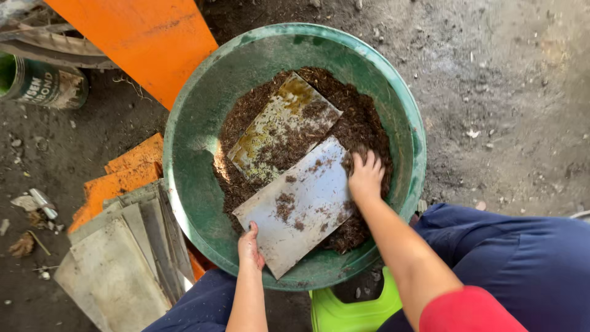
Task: The person sits on a small stool and uses a dark fibrous material to scrub and wipe the surfaces of rectangular metal sheets. They repeatedly rub both sides of each sheet over a green basin filled with the fibrous material, then place the cleaned sheets onto a stack on the ground.
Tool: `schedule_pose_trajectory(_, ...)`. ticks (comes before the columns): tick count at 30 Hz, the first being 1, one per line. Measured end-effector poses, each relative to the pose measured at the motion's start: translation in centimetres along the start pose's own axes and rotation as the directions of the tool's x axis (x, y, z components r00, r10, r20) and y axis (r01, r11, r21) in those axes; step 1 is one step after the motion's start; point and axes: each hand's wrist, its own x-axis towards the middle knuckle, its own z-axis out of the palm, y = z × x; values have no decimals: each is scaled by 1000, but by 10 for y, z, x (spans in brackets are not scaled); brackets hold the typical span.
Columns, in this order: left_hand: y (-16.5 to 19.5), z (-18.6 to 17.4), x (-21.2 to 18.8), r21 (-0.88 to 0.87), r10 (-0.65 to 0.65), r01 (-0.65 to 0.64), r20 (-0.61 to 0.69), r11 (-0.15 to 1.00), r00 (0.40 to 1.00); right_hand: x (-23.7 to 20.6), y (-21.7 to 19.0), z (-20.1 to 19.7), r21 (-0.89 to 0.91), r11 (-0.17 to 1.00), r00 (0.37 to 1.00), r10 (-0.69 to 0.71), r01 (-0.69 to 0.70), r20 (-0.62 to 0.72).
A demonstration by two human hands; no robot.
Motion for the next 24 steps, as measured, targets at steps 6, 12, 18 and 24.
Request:
schedule_pose_trajectory(6,1,2,7,17,35,-34,-46,999,998,-146,-70,48,-68,970,927,-202,235,317)
schedule_pose_trajectory(12,2,-2,8,130,-31,46,-116,990,993,-132,-49,55,-79,966,939,-218,247,267)
schedule_pose_trajectory(18,-4,2,8,121,97,-90,-53,988,994,-9,-2,-3,-13,996,993,86,-87,-79)
schedule_pose_trajectory(24,-6,5,6,150,172,-156,-103,976,980,-88,-125,50,142,896,899,-389,420,-204)
